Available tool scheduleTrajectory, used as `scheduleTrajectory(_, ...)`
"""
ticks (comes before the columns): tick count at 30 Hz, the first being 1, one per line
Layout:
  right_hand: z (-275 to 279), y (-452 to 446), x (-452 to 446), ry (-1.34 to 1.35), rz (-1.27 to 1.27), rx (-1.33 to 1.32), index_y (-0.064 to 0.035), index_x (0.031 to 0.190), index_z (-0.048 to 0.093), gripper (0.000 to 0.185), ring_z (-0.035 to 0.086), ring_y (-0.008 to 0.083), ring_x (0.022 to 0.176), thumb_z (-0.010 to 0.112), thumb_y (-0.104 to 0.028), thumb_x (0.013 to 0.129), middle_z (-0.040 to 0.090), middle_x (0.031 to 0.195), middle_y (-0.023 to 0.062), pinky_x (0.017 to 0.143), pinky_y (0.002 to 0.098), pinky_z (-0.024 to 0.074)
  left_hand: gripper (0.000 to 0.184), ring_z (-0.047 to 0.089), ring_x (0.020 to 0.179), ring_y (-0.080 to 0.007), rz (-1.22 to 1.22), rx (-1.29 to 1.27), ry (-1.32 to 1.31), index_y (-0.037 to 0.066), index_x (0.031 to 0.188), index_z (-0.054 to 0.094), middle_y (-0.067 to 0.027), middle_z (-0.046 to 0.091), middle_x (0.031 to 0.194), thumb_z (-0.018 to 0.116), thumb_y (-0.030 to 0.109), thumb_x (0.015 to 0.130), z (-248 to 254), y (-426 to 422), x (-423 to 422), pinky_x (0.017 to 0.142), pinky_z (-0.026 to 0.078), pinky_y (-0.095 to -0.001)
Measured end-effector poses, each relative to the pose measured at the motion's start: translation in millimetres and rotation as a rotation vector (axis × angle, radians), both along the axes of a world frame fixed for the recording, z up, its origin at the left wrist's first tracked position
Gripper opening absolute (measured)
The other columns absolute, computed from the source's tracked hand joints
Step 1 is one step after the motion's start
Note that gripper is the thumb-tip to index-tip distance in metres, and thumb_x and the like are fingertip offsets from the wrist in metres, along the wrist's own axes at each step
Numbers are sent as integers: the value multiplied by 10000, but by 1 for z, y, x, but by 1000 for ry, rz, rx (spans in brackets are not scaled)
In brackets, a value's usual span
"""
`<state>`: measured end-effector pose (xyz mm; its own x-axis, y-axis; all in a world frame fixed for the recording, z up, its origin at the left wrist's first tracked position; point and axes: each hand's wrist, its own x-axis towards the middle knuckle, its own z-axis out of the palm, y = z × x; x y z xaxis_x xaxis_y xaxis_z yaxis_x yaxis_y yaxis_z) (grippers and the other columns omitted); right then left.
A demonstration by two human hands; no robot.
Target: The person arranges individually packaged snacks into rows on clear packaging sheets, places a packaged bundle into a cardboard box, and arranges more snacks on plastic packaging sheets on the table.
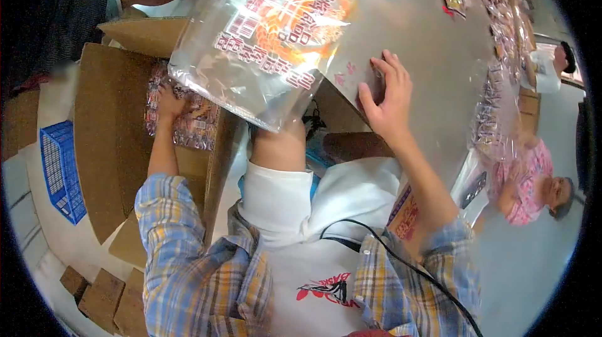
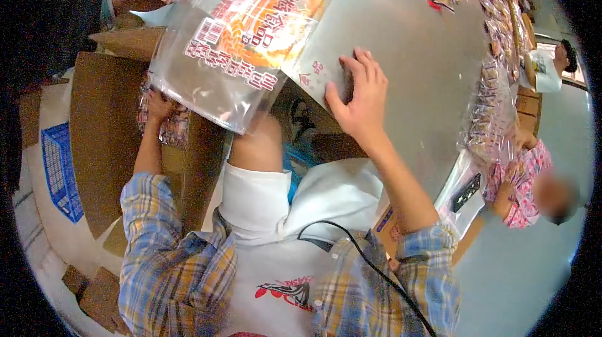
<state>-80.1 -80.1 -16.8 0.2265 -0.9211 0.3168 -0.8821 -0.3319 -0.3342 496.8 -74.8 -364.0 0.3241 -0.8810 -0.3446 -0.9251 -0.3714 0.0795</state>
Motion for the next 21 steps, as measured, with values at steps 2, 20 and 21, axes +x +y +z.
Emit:
scheduleTrajectory(2, -1, 0, -1, -27, -5, -12, -51, 1397, 595, 598, 459, 394, 1434, 728, -328, 883, 536, 1510, 212, 1183, 516, 315, 928, 410, 1465, -396, 170, -273, 270, -49, 1594, 344, -296, 422, 1584, 675, 550, 968, 72, -12, -23, 1210, 329, -453)
scheduleTrajectory(20, -9, -55, 48, -4, 474, 100, -168, 1113, 757, 318, 601, 288, 1248, 715, -423, 928, 693, 1193, 51, 1133, 651, 389, 742, 633, 1133, -225, 138, -637, 853, -97, 1368, 589, -186, 670, 1289, 785, 465, 926, 347, -62, -198, 1014, 482, -353)
scheduleTrajectory(21, -6, -65, 43, -63, 514, 179, -162, 1023, 787, 287, 624, 279, 1199, 724, -422, 918, 711, 1131, 39, 1129, 668, 384, 759, 640, 1123, -229, 115, -581, 915, -97, 1363, 593, -188, 678, 1278, 800, 475, 909, 344, -69, -201, 1008, 486, -359)
